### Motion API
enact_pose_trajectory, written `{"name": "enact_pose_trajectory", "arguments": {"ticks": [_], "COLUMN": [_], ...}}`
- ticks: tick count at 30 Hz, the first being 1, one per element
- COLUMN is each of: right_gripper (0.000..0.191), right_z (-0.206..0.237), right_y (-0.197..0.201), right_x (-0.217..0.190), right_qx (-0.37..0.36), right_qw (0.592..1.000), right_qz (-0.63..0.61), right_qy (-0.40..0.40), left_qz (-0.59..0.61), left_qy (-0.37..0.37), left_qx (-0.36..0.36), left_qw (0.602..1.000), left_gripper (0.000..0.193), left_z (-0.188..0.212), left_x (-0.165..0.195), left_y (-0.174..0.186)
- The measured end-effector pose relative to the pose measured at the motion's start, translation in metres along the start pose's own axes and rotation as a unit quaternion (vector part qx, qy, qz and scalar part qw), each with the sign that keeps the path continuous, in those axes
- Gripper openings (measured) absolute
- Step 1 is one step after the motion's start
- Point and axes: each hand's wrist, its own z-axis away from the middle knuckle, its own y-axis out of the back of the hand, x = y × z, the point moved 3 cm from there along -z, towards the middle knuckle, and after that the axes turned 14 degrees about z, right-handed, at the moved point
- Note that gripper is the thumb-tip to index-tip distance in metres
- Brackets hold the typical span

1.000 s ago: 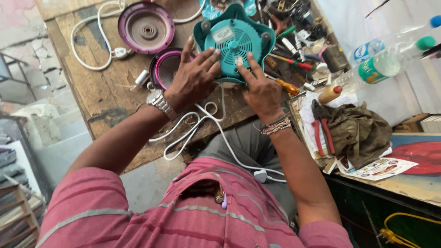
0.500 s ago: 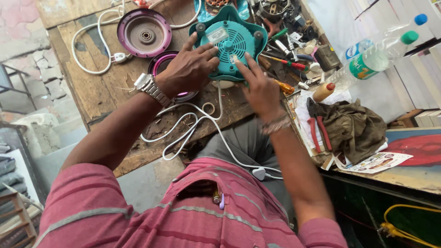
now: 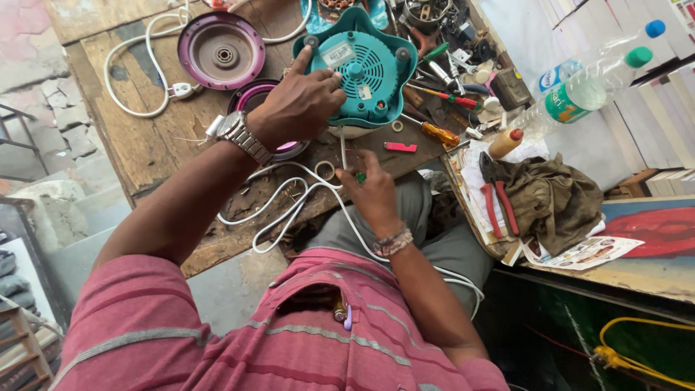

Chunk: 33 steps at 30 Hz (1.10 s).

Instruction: The person repairs a small electric fan by connecting wires, securing them with electrical tape, and reassembling the fan housing. They manipulate wires and components, then attach the teal fan cover and tighten screws to complete the assembly.

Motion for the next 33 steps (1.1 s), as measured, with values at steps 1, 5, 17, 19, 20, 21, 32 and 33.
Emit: {"name": "enact_pose_trajectory", "arguments": {"ticks": [1, 5, 17, 19, 20, 21, 32, 33], "right_gripper": [0.039, 0.019, 0.019, 0.022, 0.02, 0.018, 0.02, 0.02], "right_z": [0.0, -0.009, -0.036, -0.039, -0.042, -0.043, -0.027, -0.029], "right_y": [-0.004, -0.003, -0.009, -0.013, -0.018, -0.023, -0.019, -0.011], "right_x": [0.001, -0.003, 0.002, 0.008, 0.011, 0.013, 0.026, 0.025], "right_qx": [-0.01, 0.107, 0.091, 0.1, 0.101, 0.098, 0.051, 0.034], "right_qw": [0.997, 0.987, 0.977, 0.975, 0.975, 0.975, 0.985, 0.983], "right_qz": [-0.071, 0.082, 0.154, 0.144, 0.15, 0.156, 0.152, 0.164], "right_qy": [-0.01, 0.084, 0.116, 0.14, 0.132, 0.123, 0.067, 0.079], "left_qz": [-0.003, -0.001, 0.001, -0.005, -0.008, -0.007, -0.073, -0.095], "left_qy": [0.004, 0.002, 0.019, 0.019, 0.02, 0.025, -0.006, 0.002], "left_qx": [-0.003, -0.013, -0.066, -0.071, -0.074, -0.078, 0.04, 0.034], "left_qw": [1.0, 1.0, 0.998, 0.997, 0.997, 0.997, 0.996, 0.995], "left_gripper": [0.019, 0.019, 0.01, 0.013, 0.014, 0.014, 0.01, 0.009], "left_z": [-0.001, -0.006, -0.012, -0.013, -0.014, -0.014, 0.001, 0.002], "left_x": [0.0, 0.002, 0.006, 0.005, 0.003, 0.003, 0.011, 0.012], "left_y": [0.0, 0.003, 0.014, 0.015, 0.016, 0.015, -0.008, -0.01]}}
